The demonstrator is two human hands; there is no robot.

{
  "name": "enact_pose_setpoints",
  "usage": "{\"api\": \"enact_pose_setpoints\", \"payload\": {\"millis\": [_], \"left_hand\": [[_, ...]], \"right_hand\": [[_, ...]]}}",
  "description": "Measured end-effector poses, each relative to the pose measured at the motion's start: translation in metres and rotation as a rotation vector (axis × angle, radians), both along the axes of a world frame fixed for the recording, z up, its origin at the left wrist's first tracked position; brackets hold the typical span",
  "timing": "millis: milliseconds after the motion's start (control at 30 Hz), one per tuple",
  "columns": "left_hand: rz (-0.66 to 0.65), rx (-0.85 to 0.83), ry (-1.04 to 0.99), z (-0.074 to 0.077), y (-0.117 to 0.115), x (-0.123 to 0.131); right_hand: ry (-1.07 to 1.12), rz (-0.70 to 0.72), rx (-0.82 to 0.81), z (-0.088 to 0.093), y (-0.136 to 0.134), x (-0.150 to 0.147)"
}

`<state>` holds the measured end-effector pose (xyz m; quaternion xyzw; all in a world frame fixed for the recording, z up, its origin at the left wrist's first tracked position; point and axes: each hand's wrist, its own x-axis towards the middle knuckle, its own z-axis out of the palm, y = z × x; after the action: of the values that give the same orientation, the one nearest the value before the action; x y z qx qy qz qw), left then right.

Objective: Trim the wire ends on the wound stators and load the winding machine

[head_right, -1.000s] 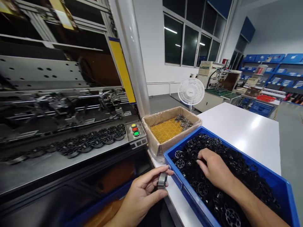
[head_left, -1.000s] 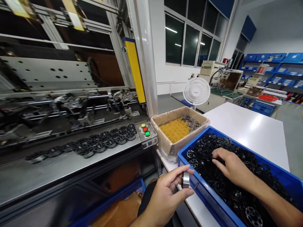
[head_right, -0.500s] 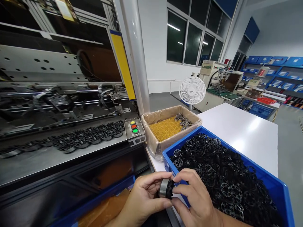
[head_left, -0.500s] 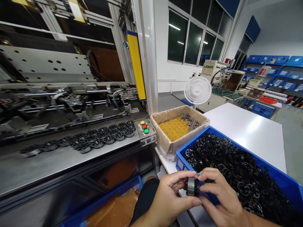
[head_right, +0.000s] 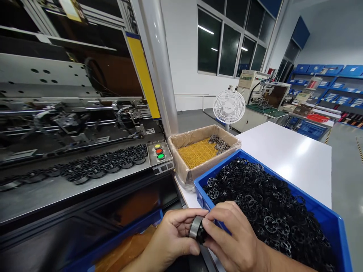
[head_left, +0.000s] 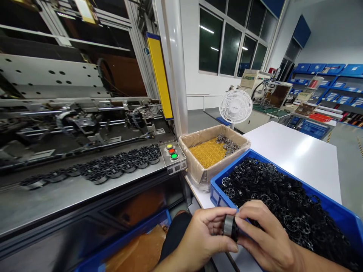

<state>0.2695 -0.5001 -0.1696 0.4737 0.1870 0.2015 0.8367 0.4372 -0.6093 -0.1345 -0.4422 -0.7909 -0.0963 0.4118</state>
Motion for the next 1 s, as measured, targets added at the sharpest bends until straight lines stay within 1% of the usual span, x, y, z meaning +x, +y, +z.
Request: {"api": "enact_pose_setpoints", "payload": {"millis": [133,300,467,533,600,667,733,767,867,933,1000], "left_hand": [[-0.062,-0.003,-0.004,0.005,0.001,-0.001],[-0.074,0.042,-0.02,0.004,0.0,-0.004],[-0.015,0.192,-0.096,0.0,-0.013,-0.011],[0.014,0.25,-0.139,0.0,-0.021,-0.013],[0.046,0.324,-0.152,-0.002,-0.026,-0.014],[0.051,0.409,-0.136,-0.004,-0.029,-0.014],[0.053,0.483,-0.109,-0.006,-0.028,-0.014],[0.054,0.519,-0.094,-0.006,-0.027,-0.013],[0.06,0.607,-0.046,-0.006,-0.025,-0.012],[0.059,0.618,-0.05,-0.006,-0.024,-0.014],[0.078,0.618,-0.08,-0.006,-0.02,-0.021]], "right_hand": [[0.059,-0.01,-0.057,0.004,-0.001,-0.003],[0.086,-0.03,-0.042,0.002,-0.002,-0.008],[0.104,-0.102,-0.057,0.0,-0.001,-0.003],[0.188,-0.131,-0.129,0.0,0.0,0.0],[0.287,-0.101,-0.231,-0.001,0.002,0.003],[0.364,-0.034,-0.311,-0.003,0.004,0.002],[0.423,-0.002,-0.357,-0.004,0.005,-0.001],[0.443,-0.007,-0.368,-0.004,0.006,-0.003],[0.442,-0.042,-0.37,-0.001,0.008,-0.007],[0.406,-0.049,-0.361,-0.001,0.007,-0.005],[0.339,-0.061,-0.349,-0.007,0.002,0.0]]}}
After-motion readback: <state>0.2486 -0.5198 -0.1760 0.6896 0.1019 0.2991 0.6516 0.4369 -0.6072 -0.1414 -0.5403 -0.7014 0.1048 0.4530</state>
